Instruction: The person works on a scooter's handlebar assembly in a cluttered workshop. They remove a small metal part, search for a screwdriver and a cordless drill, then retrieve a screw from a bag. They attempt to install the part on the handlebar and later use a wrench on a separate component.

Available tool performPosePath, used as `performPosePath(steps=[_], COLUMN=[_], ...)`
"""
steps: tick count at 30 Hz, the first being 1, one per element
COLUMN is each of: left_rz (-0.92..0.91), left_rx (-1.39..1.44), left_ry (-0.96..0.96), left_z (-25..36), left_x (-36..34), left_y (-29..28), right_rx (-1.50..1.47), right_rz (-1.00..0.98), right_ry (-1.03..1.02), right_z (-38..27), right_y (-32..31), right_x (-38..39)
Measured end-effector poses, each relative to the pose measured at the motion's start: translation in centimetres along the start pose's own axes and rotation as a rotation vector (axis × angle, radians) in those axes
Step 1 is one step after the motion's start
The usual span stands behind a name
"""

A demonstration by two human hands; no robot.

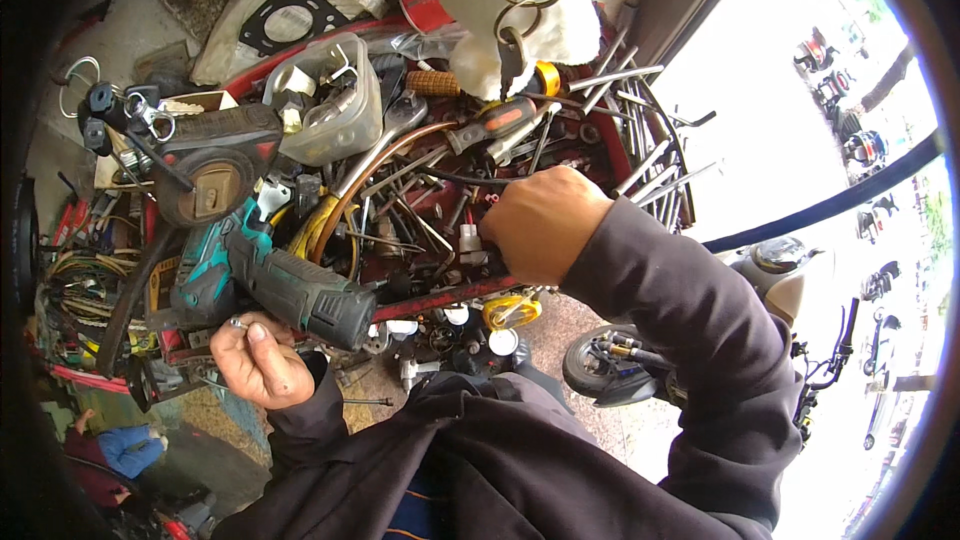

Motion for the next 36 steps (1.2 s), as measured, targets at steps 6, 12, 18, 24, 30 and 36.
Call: performPosePath(steps=[6,12,18,24,30,36], left_rz=[0.0,0.019,0.023,0.013,0.044,0.052], left_rx=[-0.015,0.06,0.081,0.054,0.092,0.108], left_ry=[0.008,-0.021,-0.102,-0.074,-0.1,-0.136], left_z=[0.0,-0.6,-1.2,-1.3,-1.3,-1.5], left_x=[0.2,0.4,0.9,0.9,1.1,1.0], left_y=[0.0,-0.7,-1.1,-1.3,-1.0,-1.2], right_rx=[-0.073,-0.081,0.016,-0.037,-0.148,0.059], right_rz=[0.131,0.461,0.464,0.368,0.427,0.42], right_ry=[0.036,0.217,0.121,0.008,0.002,0.171], right_z=[1.2,4.9,3.8,0.9,2.1,3.5], right_y=[-1.8,-4.5,-2.9,-1.1,-2.3,-2.1], right_x=[0.2,0.0,-2.5,0.3,0.4,-4.1])
Point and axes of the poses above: each hand's wrist, its own x-axis away from the middle knuckle, its own y-axis out of the palm, z = x × y, the point moved 7 cm from there along -x, towards the middle knuckle, and after that the axes turned 10 degrees about x, right-handed, at the moved point
